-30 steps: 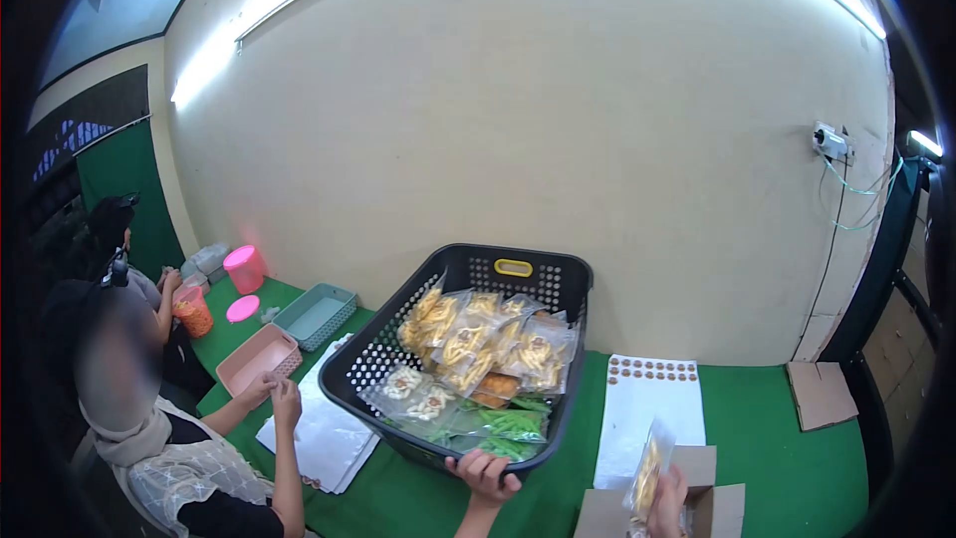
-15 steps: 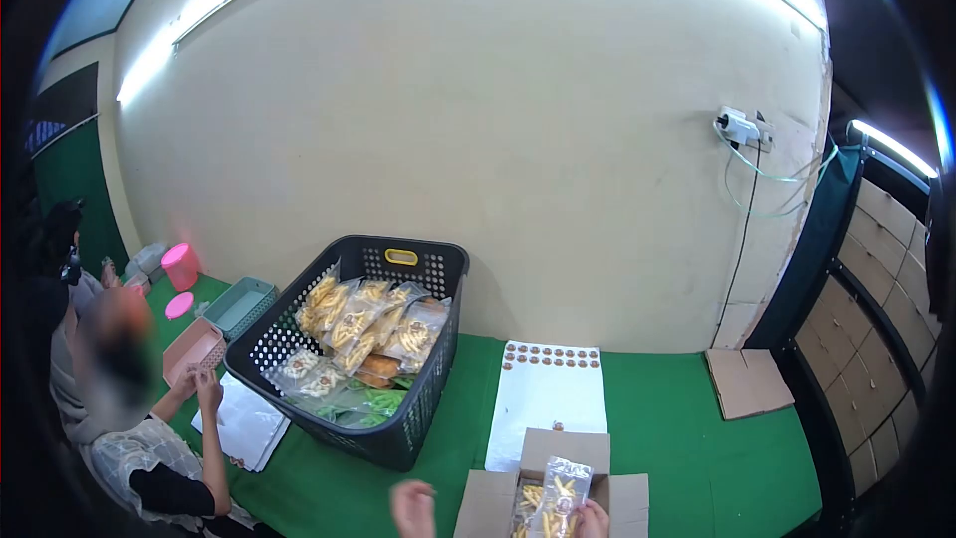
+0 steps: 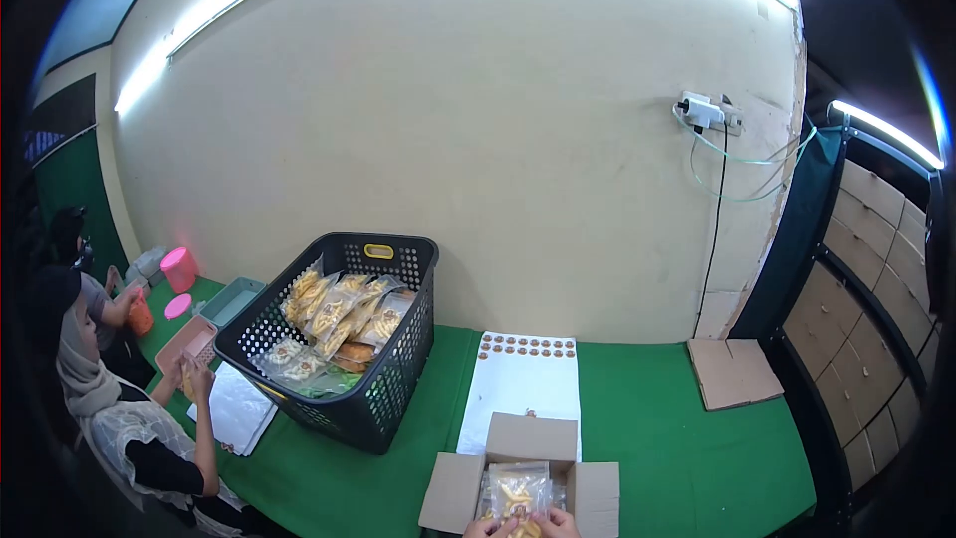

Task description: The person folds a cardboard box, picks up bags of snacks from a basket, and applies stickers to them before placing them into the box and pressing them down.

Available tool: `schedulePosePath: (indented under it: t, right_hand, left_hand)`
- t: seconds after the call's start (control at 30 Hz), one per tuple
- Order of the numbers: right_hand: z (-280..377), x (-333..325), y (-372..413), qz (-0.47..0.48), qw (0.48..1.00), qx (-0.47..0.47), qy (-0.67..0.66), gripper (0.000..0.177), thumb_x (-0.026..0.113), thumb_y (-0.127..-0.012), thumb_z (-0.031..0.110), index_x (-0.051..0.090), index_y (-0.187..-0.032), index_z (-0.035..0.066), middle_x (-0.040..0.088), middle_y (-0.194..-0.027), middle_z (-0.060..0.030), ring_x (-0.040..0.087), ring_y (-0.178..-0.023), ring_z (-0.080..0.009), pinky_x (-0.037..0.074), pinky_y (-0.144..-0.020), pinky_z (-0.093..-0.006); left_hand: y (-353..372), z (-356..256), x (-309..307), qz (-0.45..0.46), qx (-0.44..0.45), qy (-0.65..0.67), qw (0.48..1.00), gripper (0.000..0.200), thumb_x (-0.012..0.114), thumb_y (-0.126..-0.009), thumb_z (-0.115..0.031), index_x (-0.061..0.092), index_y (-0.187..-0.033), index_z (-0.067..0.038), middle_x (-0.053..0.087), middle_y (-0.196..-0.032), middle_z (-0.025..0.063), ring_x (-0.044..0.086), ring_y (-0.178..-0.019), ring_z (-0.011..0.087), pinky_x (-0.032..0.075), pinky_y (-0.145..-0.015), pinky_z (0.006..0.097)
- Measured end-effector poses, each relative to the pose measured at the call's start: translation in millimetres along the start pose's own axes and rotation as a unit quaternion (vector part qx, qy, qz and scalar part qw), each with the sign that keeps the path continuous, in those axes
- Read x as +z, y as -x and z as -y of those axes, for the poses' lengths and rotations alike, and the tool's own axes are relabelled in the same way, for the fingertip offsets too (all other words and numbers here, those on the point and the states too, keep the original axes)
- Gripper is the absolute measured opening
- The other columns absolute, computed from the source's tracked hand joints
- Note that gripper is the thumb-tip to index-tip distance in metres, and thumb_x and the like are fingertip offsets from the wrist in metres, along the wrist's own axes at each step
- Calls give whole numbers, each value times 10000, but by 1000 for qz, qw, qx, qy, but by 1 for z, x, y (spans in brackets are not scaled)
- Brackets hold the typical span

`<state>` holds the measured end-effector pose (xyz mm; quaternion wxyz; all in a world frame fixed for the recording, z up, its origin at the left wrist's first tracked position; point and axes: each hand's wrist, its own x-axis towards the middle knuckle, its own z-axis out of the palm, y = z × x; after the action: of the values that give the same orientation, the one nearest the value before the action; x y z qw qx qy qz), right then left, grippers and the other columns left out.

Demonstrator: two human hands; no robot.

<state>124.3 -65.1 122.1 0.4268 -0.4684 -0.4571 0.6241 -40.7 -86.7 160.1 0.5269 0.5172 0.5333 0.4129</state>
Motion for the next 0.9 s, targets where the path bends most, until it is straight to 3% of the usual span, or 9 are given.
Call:
schedulePosePath:
  t: [0.1, 0.2, 0.3, 0.4, 0.5, 0.6, 0.7, 0.8, 0.9]
  right_hand:
    - [34, 8, 17, -10, 1000, 5, 11, 242, 585, -812, 284, 575, -790, 43, 474, -667, 47, 409, -609, -53, 339, -513, -230]
    - [37, 10, 18, -12, 999, -20, -42, 244, 585, -812, 282, 574, -794, 38, 472, -659, 45, 404, -592, -58, 333, -498, -230]
    - [18, -7, 11, -6, 1000, 11, -2, 286, 583, -814, 282, 592, -900, 10, 555, -759, 2, 493, -666, -78, 402, -558, -235]
    - [1, -4, 3, -21, 999, -36, -10, 339, 581, -813, 288, 580, -962, -17, 593, -848, -59, 555, -770, -127, 448, -646, -251]
    - [21, 1, 10, -23, 999, -34, 2, 344, 582, -812, 290, 576, -937, -30, 593, -879, -92, 571, -811, -164, 462, -692, -270]
    - [3, -7, 3, -29, 1000, -4, -4, 368, 578, -814, 300, 557, -965, -35, 588, -895, -95, 566, -793, -161, 465, -678, -274]
    - [-2, -15, -2, -19, 998, -42, 47, 370, 580, -815, 285, 534, -1001, -32, 579, -905, -101, 563, -781, -155, 468, -670, -274]
    - [-6, -7, -6, -53, 996, -74, -7, 347, 584, -816, 250, 520, -1016, -27, 578, -891, -103, 560, -772, -150, 466, -658, -264]
    - [-6, -5, -7, -80, 993, -88, -5, 304, 582, -819, 210, 525, -1002, -26, 579, -890, -99, 560, -775, -147, 464, -659, -250]
  left_hand:
    - [2, 36, 12, -2, 55, -50, 997, 408, 539, -828, -372, 471, -611, -33, 356, -513, -5, 336, -478, 80, 283, -432, 270]
    - [-4, 56, 15, 40, 30, -60, 997, 386, 546, -818, -390, 532, -696, -24, 393, -531, 4, 369, -486, 81, 306, -438, 273]
    - [-19, 92, 27, -50, 84, -86, 992, 404, 559, -803, -409, 571, -855, -9, 445, -573, 20, 410, -512, 94, 338, -458, 280]
    - [-31, 101, 44, -179, 133, 20, 975, 469, 566, -793, -421, 554, -990, 5, 486, -614, 33, 446, -540, 113, 364, -481, 288]
    - [-23, 54, 45, -190, 155, 15, 969, 446, 576, -790, -407, 552, -916, 20, 487, -623, 38, 442, -554, 119, 361, -486, 292]
    - [1, -15, 41, -112, 50, -11, 992, 404, 578, -795, -383, 543, -847, 16, 487, -633, 42, 435, -558, 119, 353, -483, 289]
    - [3, -16, 47, -128, 60, -21, 990, 374, 586, -791, -366, 531, -796, 3, 475, -629, 42, 420, -548, 126, 343, -479, 289]
    - [-3, 6, 50, -192, 129, -75, 970, 340, 595, -786, -342, 548, -820, -7, 494, -630, 45, 444, -551, 129, 357, -484, 284]
    - [13, -21, 44, -151, 101, -127, 975, 305, 610, -779, -306, 561, -857, -16, 523, -673, 59, 482, -580, 125, 385, -508, 284]
